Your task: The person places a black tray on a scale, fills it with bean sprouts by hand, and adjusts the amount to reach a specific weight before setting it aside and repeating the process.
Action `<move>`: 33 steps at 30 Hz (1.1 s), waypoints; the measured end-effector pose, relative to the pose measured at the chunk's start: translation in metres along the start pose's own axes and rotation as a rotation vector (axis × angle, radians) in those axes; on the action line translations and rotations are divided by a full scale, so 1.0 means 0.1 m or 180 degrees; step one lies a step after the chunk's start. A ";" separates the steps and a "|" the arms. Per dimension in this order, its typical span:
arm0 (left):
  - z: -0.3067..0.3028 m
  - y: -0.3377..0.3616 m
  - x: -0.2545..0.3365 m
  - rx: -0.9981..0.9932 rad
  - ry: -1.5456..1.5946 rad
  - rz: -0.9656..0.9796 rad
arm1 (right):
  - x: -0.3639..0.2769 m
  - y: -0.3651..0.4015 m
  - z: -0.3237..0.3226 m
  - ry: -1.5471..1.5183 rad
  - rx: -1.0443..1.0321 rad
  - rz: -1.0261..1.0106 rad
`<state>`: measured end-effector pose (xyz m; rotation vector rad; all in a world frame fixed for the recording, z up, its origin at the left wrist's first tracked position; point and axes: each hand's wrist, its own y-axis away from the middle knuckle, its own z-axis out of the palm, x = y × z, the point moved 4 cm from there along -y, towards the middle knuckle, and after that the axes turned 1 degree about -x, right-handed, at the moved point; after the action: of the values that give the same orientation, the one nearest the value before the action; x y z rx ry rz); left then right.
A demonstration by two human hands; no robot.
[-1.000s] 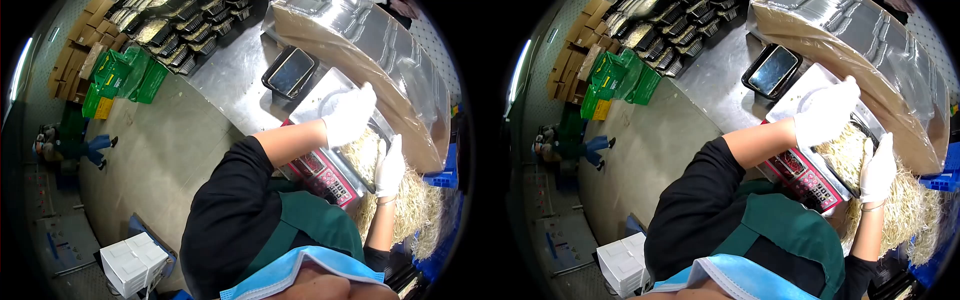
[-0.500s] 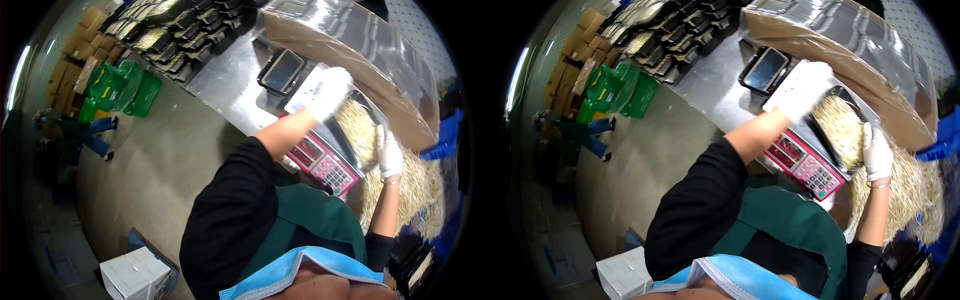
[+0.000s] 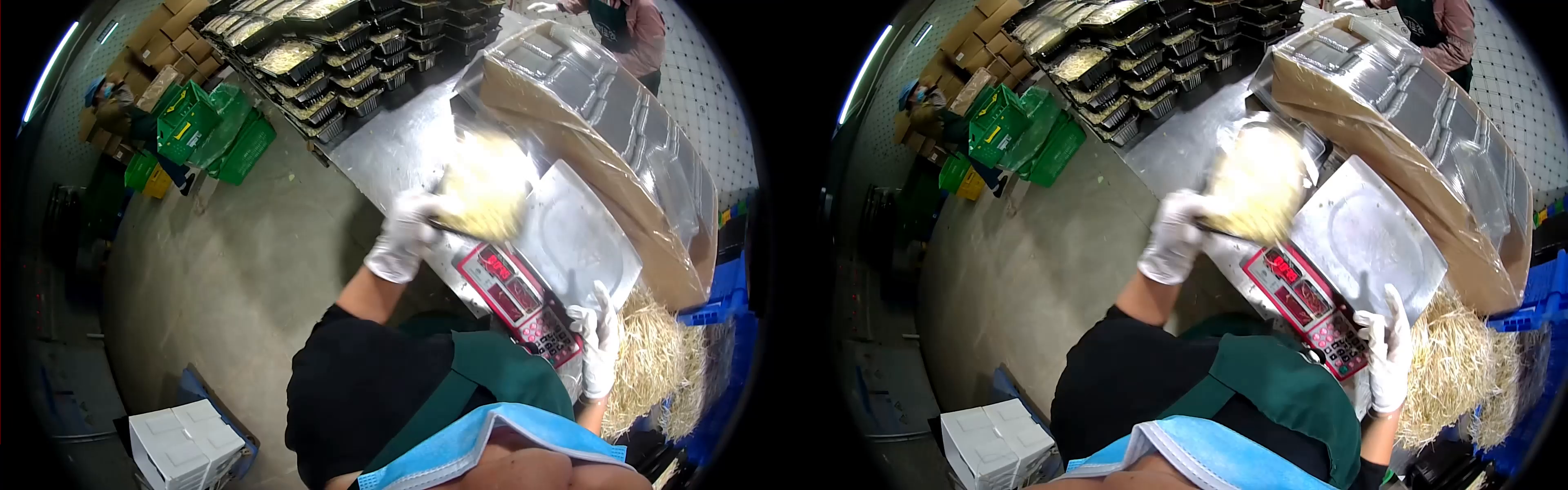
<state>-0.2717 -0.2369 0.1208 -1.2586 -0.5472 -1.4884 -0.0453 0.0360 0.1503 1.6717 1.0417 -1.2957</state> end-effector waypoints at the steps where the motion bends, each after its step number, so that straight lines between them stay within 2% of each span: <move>1: -0.27 -0.06 0.31 0.0472 -0.0648 0.0549 | 0.03 0.00 -0.06 0.0110 0.0114 0.0036; 2: -0.53 -0.22 0.47 0.1339 -0.0172 -0.0462 | 0.11 0.00 -0.12 -0.0076 0.0204 -0.0284; 3: -0.69 -0.40 0.73 0.1577 -0.0167 0.0200 | 0.17 0.03 -0.22 0.0096 0.0452 -0.0151; 4: -0.89 -0.57 0.96 0.1901 -0.0126 0.0196 | 0.19 0.05 -0.32 0.0086 0.0610 -0.0194; 5: -1.29 -0.85 1.06 0.1990 0.0070 0.0575 | 0.23 0.06 -0.41 0.0064 0.0783 -0.0236; 7: -1.81 -1.36 1.40 0.2282 0.0010 0.0729 | 0.37 0.07 -0.59 -0.0124 0.0937 -0.0390; 8: -2.17 -1.66 1.49 0.1936 0.0234 0.0496 | 0.40 0.11 -0.68 -0.0136 0.0970 -0.0332; 9: -2.37 -1.89 1.55 0.1984 0.0019 0.0261 | 0.16 0.11 -0.60 0.0553 0.1299 -0.0489; 10: -2.88 -2.17 1.47 0.1698 -0.0257 0.0025 | 0.08 0.12 -0.63 0.0939 0.1192 -0.0469; 11: -2.62 -2.07 1.47 0.2218 -0.0339 0.0161 | 0.09 0.17 -0.71 0.1303 0.1134 -0.0416; 12: -2.35 -1.99 1.43 0.2059 -0.0032 0.0486 | 0.22 0.27 -0.85 0.1598 0.1376 -0.0416; 13: -2.15 -1.90 1.32 0.1637 -0.0557 0.0677 | 0.05 0.34 -0.76 0.1595 0.1591 -0.0216; 14: -1.78 -1.80 1.21 0.1409 -0.0654 0.0639 | 0.07 0.45 -0.84 0.1859 0.1699 -0.0346; 15: -1.11 -1.54 1.13 0.1171 -0.0965 0.0340 | -0.01 0.56 -0.87 0.2139 0.1810 -0.0304; 16: -0.67 -1.37 0.93 0.0955 -0.1053 0.0518 | 0.00 0.70 -0.92 0.2429 0.2240 -0.0073; 17: -0.35 -1.14 0.75 0.0592 -0.1101 0.0442 | 0.02 0.84 -1.03 0.2793 0.2464 0.0036; 18: -0.30 -1.03 0.48 0.0100 -0.0636 0.0177 | 0.08 1.03 -1.15 0.2892 0.2717 0.0400; 19: -0.10 -0.91 0.31 -0.0101 -0.0568 -0.0021 | 0.25 1.28 -1.32 0.3200 0.3048 0.0345; 21: 0.01 -0.90 -0.11 -0.0700 -0.0691 -0.0042 | 0.40 1.72 -1.68 0.3752 0.3454 0.0416; 23: 0.35 -0.86 -0.28 -0.1053 -0.0527 0.0093 | 0.16 2.07 -1.99 0.4522 0.4092 -0.0496; 24: 0.59 -0.80 -0.32 -0.1291 -0.0363 -0.0003 | 0.03 2.28 -2.23 0.5169 0.4446 -0.0421; 25: 0.94 -0.66 -0.22 -0.1437 -0.0739 -0.0140 | -0.06 2.46 -2.46 0.5340 0.4717 0.0459; 26: 1.20 -0.50 -0.23 -0.1474 -0.0734 -0.0245 | -0.05 2.66 -2.68 0.5904 0.4963 0.0307; 27: 1.35 -0.38 -0.24 -0.1501 -0.0732 -0.0351 | 0.07 2.83 -2.93 0.5829 0.4850 0.1058; 29: 1.43 -0.25 -0.42 -0.1698 -0.0368 -0.0415 | 0.24 3.01 -3.22 0.4021 0.4103 0.3112; 30: 1.47 -0.16 -0.46 -0.1635 -0.0589 -0.0441 | 0.29 3.05 -3.28 0.4022 0.4073 0.3094; 31: 1.53 -0.07 -0.48 -0.1760 -0.0745 -0.0450 | 0.27 3.08 -3.29 0.4418 0.4218 0.2887; 33: 1.61 0.10 -0.54 -0.1601 -0.0800 -0.0482 | 0.19 3.17 -3.28 0.4951 0.4452 0.2558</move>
<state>-0.2028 -0.0817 0.1236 -1.8471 -0.4509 -1.6660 0.3667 0.2204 0.2219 3.7095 -0.3147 0.3212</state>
